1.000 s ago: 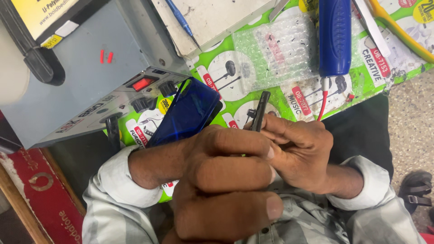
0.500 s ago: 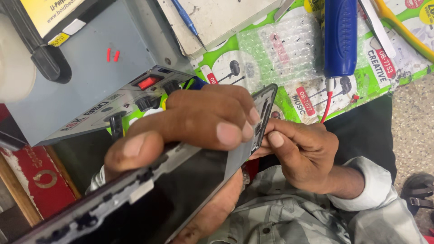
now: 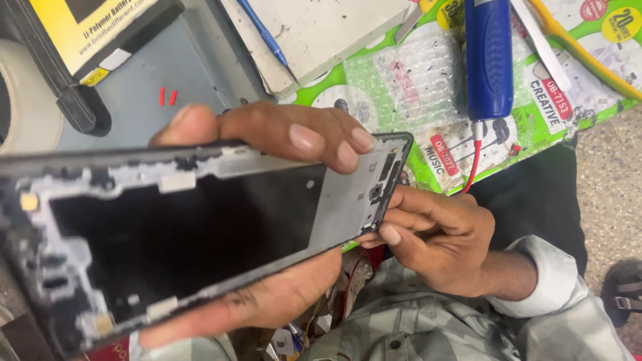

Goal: The person disassembles a smartphone, removes the back cover, and manipulates internal components including the battery and connectors. They reassemble the device by aligning the back cover and pressing it into place.

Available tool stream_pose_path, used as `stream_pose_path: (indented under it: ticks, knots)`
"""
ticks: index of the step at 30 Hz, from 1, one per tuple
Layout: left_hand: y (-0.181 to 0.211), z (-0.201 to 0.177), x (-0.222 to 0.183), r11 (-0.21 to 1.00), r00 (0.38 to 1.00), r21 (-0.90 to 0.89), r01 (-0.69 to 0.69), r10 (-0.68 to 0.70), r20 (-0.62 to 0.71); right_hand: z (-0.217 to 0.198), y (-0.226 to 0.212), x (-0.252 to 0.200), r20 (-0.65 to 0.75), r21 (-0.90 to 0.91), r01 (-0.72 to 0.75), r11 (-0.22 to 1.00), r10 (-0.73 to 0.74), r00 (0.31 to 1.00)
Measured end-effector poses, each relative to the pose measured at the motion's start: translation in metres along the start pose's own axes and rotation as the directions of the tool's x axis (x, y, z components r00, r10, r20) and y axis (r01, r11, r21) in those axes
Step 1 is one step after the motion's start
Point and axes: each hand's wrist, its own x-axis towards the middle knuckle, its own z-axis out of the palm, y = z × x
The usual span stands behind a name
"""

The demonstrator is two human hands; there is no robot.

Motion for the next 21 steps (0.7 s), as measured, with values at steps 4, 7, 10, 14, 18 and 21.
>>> stream_pose_path:
  ticks: [4,7,10,14,18,21]
  knots:
    - [-0.0026,-0.0021,0.0031,1.000,1.000,-0.018,0.012,-0.012,-0.002,0.0008,-0.0032,0.0031,0.009,-0.007,0.029,1.000,-0.029,1.000]
    - [-0.0033,-0.0044,0.0035,1.000,1.000,-0.023,0.020,-0.020,-0.005,0.0007,-0.0058,0.0040,0.022,-0.012,0.036,0.999,-0.035,0.999]
    - [-0.0038,-0.0067,0.0032,0.999,1.000,-0.030,0.018,-0.018,-0.009,-0.0001,-0.0067,0.0051,0.038,-0.014,0.027,1.000,-0.026,0.999]
    - [-0.0063,-0.0079,0.0058,0.999,1.000,-0.040,0.020,-0.021,-0.012,0.0007,-0.0057,0.0051,0.036,-0.009,0.040,0.999,-0.039,0.999]
    - [-0.0096,-0.0079,0.0080,0.997,0.999,-0.058,0.047,-0.047,-0.003,0.0020,-0.0045,0.0048,0.024,0.038,0.017,0.999,-0.018,1.000]
    - [-0.0103,-0.0102,0.0089,0.994,0.997,-0.079,0.079,-0.079,0.012,0.0011,-0.0044,0.0050,0.033,0.025,0.025,0.999,-0.026,0.999]
